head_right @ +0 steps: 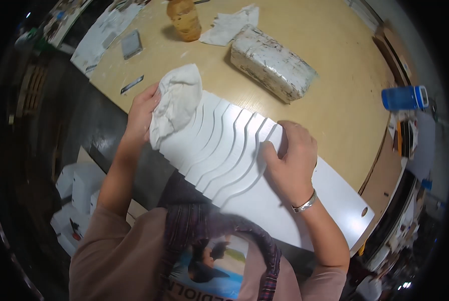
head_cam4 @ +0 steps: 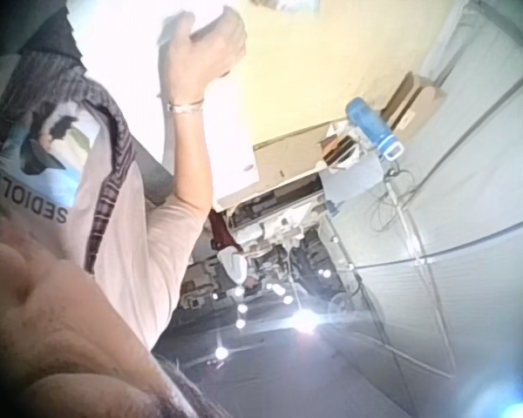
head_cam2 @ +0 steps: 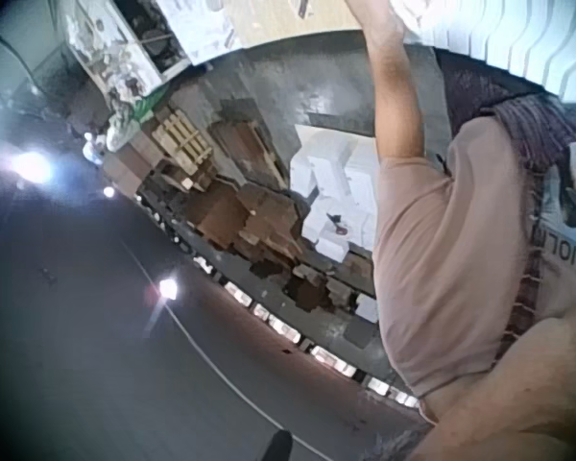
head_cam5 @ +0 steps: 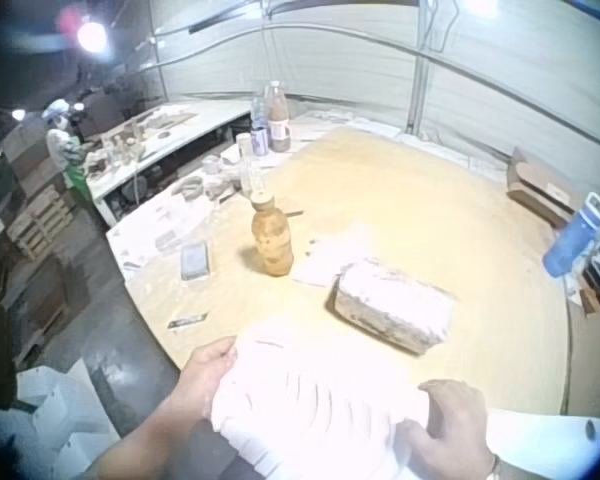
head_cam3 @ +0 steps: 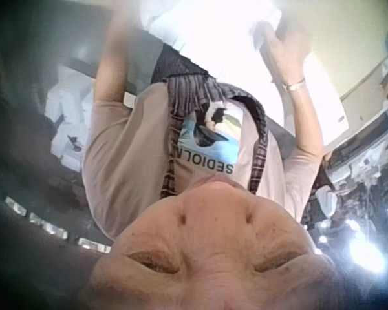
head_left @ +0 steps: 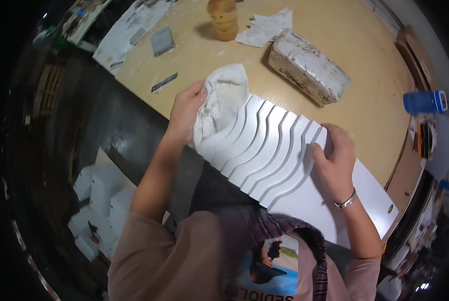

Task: The person sands the surface of a white wavy furniture panel using a sanding block. They then apply liquid from a bottle to a cloth and wipe the panel repeatedly.

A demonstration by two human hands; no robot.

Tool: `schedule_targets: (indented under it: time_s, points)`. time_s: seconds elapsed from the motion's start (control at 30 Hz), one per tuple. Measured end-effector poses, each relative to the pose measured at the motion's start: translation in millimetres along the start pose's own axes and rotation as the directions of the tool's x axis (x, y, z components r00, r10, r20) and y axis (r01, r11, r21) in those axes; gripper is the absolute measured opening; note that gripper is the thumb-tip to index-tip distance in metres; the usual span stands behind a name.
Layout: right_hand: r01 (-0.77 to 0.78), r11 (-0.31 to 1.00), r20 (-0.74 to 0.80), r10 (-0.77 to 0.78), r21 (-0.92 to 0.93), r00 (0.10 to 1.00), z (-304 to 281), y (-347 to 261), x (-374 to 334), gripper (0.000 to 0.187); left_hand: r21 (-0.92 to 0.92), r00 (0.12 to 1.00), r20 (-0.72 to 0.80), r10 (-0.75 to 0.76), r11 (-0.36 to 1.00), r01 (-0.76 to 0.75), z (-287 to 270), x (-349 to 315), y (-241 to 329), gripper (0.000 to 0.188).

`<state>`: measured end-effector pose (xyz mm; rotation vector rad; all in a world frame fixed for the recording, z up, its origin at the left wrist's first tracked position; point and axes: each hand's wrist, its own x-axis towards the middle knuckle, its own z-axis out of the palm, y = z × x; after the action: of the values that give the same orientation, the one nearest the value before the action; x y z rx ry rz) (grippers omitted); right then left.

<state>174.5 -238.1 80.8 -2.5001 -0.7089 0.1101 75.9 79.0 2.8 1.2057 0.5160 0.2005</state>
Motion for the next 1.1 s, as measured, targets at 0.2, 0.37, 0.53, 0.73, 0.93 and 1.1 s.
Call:
schedule_targets:
  time_s: [0.2, 0.37, 0.53, 0.73, 0.93, 1.1]
  points:
    - [0.087, 0.922, 0.054, -0.116, 0.377, 0.992, 24, -88, 3, 0.048, -0.19, 0.966, 0.248, -0.075, 0.974, 0.124, -41, -1, 26, 0.046]
    - [-0.289, 0.714, 0.136, 0.265, 0.637, 0.955, 113, -166, 24, 0.068, -0.023, 0.828, 0.469, -0.308, 0.933, 0.36, -86, 17, 40, 0.047]
    - [-0.642, 0.521, 0.51, 0.393, 0.562, 0.765, 137, -185, 32, 0.028, 0.072, 0.806, 0.481, -0.346, 0.931, 0.357, -122, 47, 58, 0.032]
    - [-0.43, 0.406, 0.269, 0.396, 0.806, 0.878, 160, -190, 30, 0.021, 0.514, 0.862, 0.443, 0.246, 0.718, -0.469, -119, 71, 67, 0.038]
    - [-0.411, 0.358, 0.317, 0.294, 0.838, 0.902, 148, -201, 67, 0.016, 0.432, 0.735, 0.675, -0.056, 0.838, -0.333, -113, 52, 55, 0.044]
    - [-0.311, 0.632, 0.038, 0.408, 0.71, 0.912, 161, -176, 131, 0.035, 0.125, 0.889, 0.374, -0.265, 0.964, 0.235, -117, 61, 58, 0.033]
